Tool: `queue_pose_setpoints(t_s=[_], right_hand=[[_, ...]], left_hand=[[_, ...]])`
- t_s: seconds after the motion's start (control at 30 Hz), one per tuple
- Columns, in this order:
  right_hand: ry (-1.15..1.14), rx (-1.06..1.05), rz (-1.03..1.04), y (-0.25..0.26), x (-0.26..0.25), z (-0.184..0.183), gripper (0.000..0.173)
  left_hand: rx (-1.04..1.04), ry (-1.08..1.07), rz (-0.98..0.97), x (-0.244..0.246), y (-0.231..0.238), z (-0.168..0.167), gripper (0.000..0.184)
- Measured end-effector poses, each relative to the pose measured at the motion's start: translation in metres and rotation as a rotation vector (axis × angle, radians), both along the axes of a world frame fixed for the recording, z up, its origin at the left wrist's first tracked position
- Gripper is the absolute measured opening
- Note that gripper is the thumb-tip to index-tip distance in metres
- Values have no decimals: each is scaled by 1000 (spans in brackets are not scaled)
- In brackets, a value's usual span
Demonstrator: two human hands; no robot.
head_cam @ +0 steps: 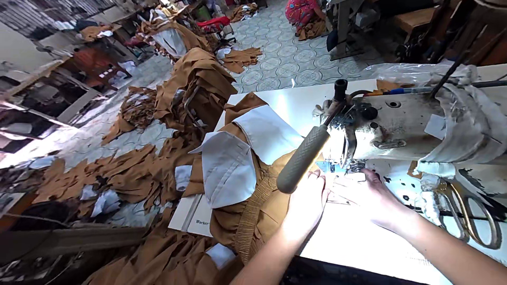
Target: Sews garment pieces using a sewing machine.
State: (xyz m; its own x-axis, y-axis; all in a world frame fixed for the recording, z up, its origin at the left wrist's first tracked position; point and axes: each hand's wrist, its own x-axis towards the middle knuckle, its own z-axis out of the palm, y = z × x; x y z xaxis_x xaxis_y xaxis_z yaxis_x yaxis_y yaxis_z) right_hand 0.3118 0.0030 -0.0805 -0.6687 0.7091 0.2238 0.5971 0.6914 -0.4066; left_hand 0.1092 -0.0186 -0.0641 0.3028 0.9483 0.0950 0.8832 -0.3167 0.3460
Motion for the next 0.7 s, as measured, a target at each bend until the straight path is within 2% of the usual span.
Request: queue_pose_setpoints(t_s=[0.17, 0.27, 0.3, 0.37, 0.43, 0.7], right_hand=[[-121, -6, 66, 4, 0, 0, 44], [-171, -78, 39, 3, -2, 5, 44], [-171, -131, 16, 1, -4, 8, 44], [-134, -163, -38, -4, -8, 13, 42], [-131, -67, -64, -8, -12, 16, 40], [-30, 126, -191, -12, -22, 12, 27]], left_hand=[[71, -180, 96, -1, -3, -10, 31], [176, -183, 109, -2, 0, -14, 28], [143, -144, 127, -1, 0, -11, 29], [-66, -95, 140, 1, 0, 1, 43], [-150, -94, 98, -1, 5, 3, 50], [-120, -183, -264, -25, 52, -5, 51]])
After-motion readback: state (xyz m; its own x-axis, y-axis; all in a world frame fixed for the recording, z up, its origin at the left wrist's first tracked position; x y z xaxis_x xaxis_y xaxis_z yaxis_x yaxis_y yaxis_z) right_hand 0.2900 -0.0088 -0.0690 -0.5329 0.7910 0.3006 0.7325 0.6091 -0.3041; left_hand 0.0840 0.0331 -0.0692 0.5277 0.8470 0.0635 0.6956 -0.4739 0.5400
